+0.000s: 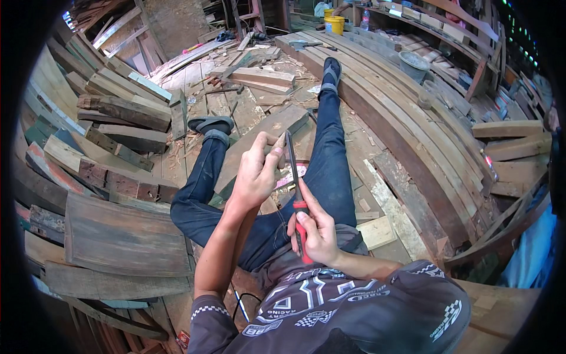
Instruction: The person shapes a small piece of wood by holding it and scraping its edges and surfaces with a hand chisel.
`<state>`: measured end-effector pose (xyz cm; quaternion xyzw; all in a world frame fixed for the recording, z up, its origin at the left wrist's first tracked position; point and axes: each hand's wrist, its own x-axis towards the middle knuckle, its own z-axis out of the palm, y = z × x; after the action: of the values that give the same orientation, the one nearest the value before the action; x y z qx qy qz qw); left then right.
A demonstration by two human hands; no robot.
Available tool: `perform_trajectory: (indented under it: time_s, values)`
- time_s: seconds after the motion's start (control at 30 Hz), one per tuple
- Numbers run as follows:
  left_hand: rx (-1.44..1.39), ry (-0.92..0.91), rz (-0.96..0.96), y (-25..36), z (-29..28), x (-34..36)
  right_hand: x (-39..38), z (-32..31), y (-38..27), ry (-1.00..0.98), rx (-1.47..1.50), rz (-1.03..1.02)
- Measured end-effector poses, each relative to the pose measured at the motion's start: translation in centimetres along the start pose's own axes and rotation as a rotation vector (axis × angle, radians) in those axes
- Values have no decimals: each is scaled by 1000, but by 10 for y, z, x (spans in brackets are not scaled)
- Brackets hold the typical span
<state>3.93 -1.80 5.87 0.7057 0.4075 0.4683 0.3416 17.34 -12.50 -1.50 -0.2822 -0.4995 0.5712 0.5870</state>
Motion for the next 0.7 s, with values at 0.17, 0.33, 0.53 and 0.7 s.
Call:
perform_trajectory:
  time_s: [0.17, 0.33, 0.53, 0.7]
  values:
    - [34, 24, 54, -5, -1, 2, -6, -3, 0, -39, -18, 30]
    - [1, 26, -4, -4, -6, 3, -3, 1, 6, -50, 24, 47]
    - [89, 48, 121, -12, -1, 2, 0, -1, 7, -35, -19, -5]
    - [110, 53, 97, -1, 0, 2, -3, 0, 4, -18, -19, 1]
